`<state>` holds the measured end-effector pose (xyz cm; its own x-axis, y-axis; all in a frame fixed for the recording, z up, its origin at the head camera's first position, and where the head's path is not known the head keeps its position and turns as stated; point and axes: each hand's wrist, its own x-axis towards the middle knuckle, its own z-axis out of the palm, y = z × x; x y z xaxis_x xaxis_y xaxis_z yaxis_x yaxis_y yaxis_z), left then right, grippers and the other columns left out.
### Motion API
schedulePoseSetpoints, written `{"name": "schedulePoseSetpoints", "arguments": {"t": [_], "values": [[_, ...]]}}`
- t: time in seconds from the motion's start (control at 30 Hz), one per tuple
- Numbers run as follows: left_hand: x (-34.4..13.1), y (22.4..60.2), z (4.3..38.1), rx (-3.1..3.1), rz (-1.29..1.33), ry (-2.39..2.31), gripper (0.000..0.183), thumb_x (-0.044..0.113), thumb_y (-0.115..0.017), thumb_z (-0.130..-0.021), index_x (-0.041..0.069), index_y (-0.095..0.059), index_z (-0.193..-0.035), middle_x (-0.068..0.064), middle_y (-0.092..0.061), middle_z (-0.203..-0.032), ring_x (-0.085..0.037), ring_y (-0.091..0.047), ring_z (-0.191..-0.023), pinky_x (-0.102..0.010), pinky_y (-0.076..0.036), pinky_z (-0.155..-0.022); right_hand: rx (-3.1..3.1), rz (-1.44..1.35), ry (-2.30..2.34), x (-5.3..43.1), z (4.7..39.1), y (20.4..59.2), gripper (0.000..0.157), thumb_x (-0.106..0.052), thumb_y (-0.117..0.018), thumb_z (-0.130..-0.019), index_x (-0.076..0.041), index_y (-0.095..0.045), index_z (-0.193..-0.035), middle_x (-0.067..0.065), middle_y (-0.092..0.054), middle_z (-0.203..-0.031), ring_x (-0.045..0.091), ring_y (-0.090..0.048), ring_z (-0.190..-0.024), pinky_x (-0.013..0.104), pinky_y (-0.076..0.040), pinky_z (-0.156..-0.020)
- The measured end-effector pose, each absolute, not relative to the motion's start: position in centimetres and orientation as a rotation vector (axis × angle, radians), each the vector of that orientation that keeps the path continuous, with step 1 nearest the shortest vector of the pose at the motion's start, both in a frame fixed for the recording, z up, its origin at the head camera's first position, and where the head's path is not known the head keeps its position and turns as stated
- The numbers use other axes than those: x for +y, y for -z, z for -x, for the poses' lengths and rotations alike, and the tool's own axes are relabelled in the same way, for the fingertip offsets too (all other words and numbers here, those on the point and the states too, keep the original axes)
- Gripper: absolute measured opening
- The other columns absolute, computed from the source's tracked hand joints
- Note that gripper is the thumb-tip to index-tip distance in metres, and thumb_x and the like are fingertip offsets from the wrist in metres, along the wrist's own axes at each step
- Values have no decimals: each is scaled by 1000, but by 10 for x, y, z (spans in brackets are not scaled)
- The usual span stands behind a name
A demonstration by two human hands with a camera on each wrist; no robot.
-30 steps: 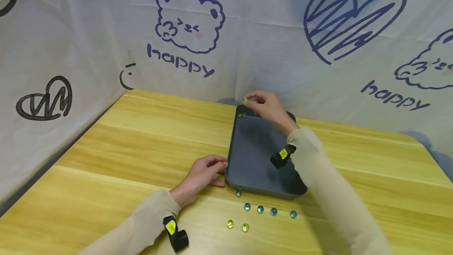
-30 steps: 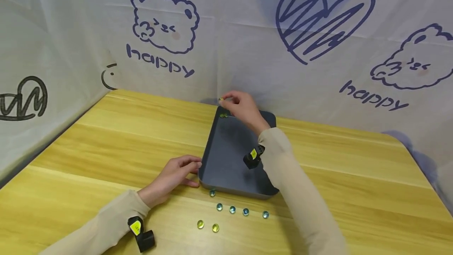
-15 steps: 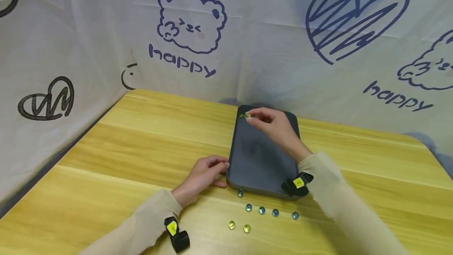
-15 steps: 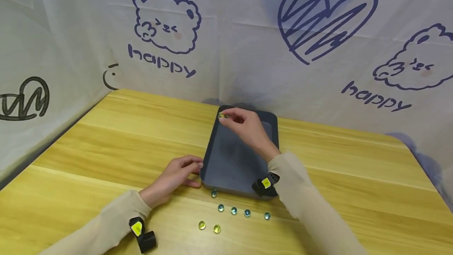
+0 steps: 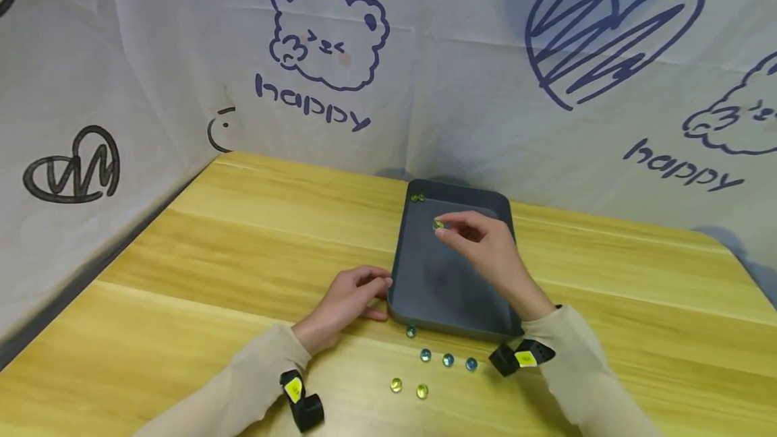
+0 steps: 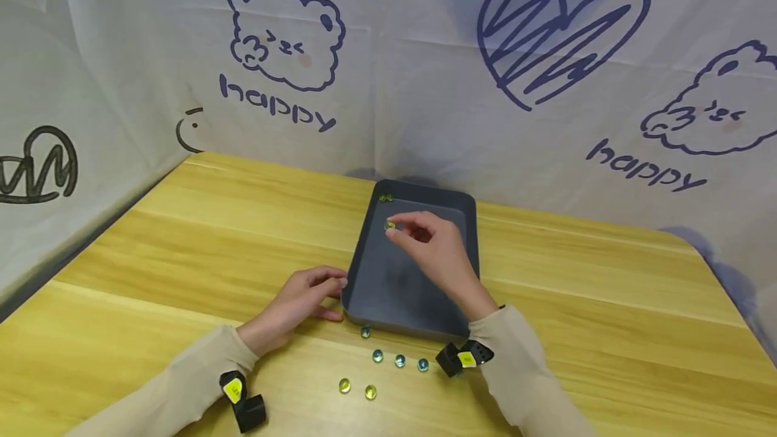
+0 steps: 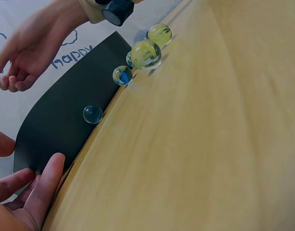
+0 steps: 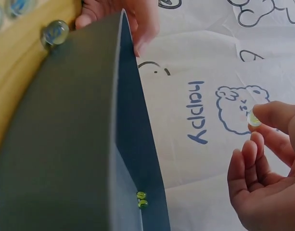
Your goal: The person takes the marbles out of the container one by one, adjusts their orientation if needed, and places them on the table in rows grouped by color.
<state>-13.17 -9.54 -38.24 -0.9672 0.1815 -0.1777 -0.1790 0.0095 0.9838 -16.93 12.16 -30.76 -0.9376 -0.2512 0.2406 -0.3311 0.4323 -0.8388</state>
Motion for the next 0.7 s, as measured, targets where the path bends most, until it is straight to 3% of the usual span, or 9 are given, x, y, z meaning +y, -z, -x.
{"name": "schedulePoseSetpoints", "arguments": {"t": [0.7], "values": [[-96,381,130,2040,-7,-2046,31,11,-54,-96,-8,-59,-121,-18,-62,-110,-23,-63,-92,-35,-61,-67,-2667,-508,-1524,131,150,323,25,-20,-67,-92,-6,-72,-112,4,-60,-87,22,-50,-75,26,-44,-59]]}}
